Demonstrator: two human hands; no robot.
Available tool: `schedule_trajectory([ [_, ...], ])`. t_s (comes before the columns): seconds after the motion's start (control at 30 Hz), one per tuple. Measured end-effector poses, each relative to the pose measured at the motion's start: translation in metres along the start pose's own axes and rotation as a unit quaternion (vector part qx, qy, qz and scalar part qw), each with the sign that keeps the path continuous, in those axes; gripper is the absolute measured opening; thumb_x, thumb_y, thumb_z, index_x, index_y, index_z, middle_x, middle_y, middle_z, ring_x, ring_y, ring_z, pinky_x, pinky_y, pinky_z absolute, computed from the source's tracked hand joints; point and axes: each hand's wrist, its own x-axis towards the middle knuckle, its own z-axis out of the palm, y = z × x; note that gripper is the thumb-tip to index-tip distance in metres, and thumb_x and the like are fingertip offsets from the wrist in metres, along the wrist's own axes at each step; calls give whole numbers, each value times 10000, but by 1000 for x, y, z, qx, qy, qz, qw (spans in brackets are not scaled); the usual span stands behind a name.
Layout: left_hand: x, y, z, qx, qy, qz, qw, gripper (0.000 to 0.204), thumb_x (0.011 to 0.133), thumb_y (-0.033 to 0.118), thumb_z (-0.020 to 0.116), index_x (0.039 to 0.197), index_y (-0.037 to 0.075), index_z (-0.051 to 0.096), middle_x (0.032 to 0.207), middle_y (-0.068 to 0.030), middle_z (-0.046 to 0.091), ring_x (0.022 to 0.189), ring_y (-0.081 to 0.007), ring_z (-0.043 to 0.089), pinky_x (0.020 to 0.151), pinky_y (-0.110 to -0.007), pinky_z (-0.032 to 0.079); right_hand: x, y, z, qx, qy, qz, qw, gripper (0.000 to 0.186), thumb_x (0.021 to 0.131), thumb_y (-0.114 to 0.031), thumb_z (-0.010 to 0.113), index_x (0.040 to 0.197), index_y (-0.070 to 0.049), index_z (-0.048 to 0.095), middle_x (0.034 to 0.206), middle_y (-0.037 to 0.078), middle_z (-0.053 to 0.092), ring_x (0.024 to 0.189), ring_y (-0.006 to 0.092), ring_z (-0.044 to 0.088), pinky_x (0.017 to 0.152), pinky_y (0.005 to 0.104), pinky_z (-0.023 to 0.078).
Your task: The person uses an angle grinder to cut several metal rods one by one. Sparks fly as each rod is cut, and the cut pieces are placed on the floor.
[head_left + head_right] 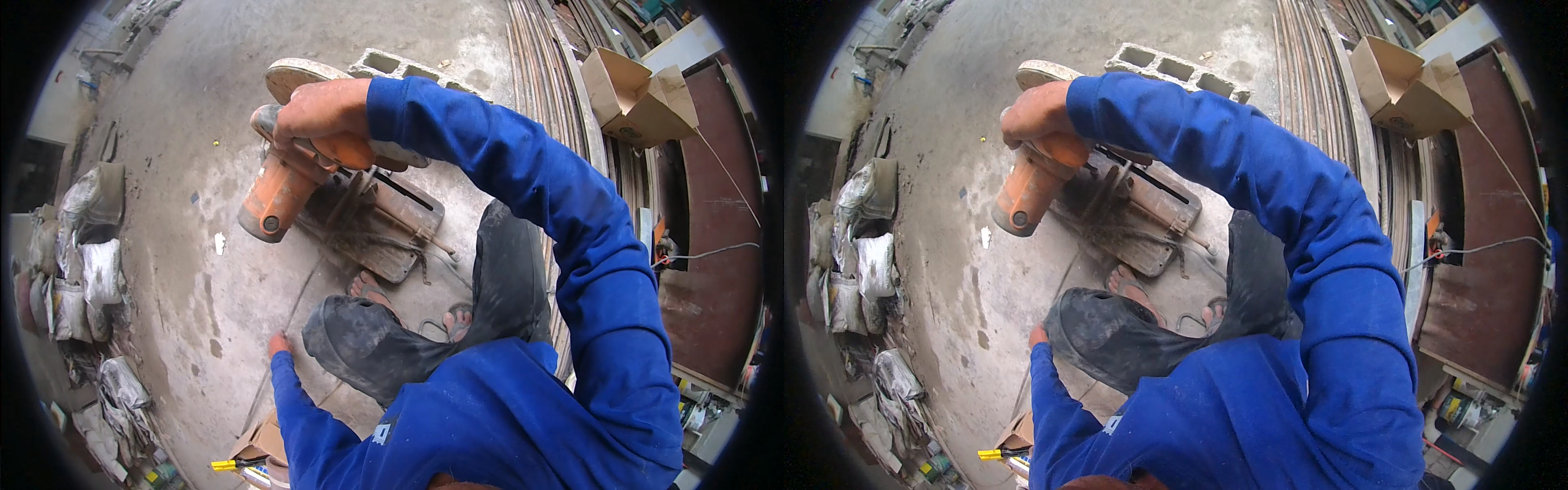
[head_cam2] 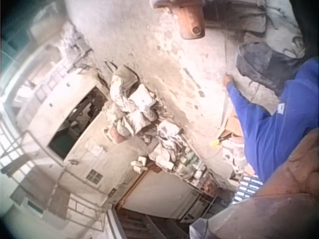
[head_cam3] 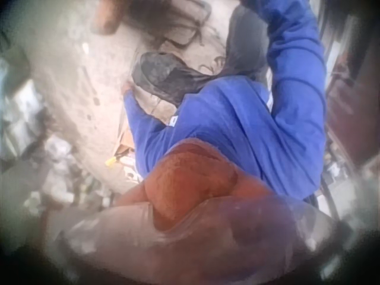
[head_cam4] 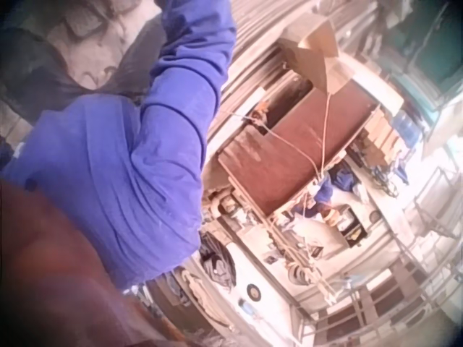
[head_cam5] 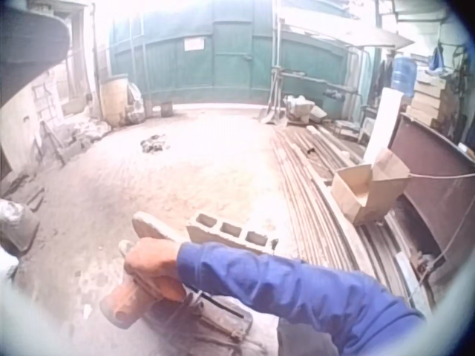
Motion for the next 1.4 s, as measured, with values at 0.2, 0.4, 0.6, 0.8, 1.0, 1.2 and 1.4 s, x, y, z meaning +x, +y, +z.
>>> schedule_trajectory([
  [0.2, 11, 6, -2, 4, 28, -33, 999, 179, 888, 157, 581, 1036, 104, 669, 1058, -181, 686, 1009, -378, 656, 845, -495, 528, 3, 2, 3, 40, -3, 21, 999, 463, 825, -307, 577, 1181, -23, 661, 1233, 201, 641, 1146, 338, 606, 971, 437, 450],
  [0.4, 3, 0, -1, -10, 40, 21, 999, 187, 889, 166, 592, 1047, 99, 666, 1070, -183, 686, 1011, -380, 657, 854, -490, 529, -3, 3, 1, 16, 6, -10, 1000, 476, 812, -309, 589, 1184, -20, 657, 1234, 211, 636, 1146, 337, 605, 960, 432, 456],
  [0.6, 18, 4, -10, 13, 13, -53, 998, 208, 933, 220, 550, 1051, 92, 663, 1054, -195, 689, 1011, -392, 654, 846, -503, 523, 3, 4, 3, 37, -1, 26, 999, 456, 816, -322, 580, 1167, -43, 667, 1228, 210, 636, 1133, 351, 606, 958, 437, 456],
  [0.8, 17, 1, -7, 3, 13, -50, 999, 262, 950, 254, 533, 1122, 107, 667, 1084, -203, 686, 1023, -394, 656, 848, -496, 529, 3, 6, 3, 8, 0, -7, 1000, 461, 822, -329, 580, 1164, -34, 670, 1227, 210, 637, 1126, 347, 613, 965, 434, 456],
  [1.0, 16, -11, -3, -23, 30, 27, 999, 363, 980, 365, 494, 1163, 98, 658, 1102, -217, 676, 1057, -396, 637, 895, -507, 498, 4, 6, 3, 23, 2, 4, 1000, 460, 829, -327, 574, 1165, -29, 668, 1216, 211, 640, 1128, 354, 610, 961, 433, 460],
  [1.2, 20, -7, -5, -78, 38, 20, 996, 457, 991, 451, 450, 1136, 67, 653, 1106, -236, 668, 1079, -421, 615, 919, -497, 481, 2, 7, 5, 36, 13, -12, 999, 434, 832, -312, 569, 1140, -25, 673, 1194, 216, 649, 1124, 360, 607, 963, 426, 458],
  [1.4, 33, 28, -3, -82, 24, -15, 996, 469, 998, 483, 415, 1106, 97, 659, 1116, -193, 673, 1107, -426, 593, 951, -581, 415, 8, 20, 12, -232, 24, -178, 956, 374, 828, -268, 543, 1067, -24, 695, 1116, 224, 670, 1089, 396, 616, 918, 451, 483],
])
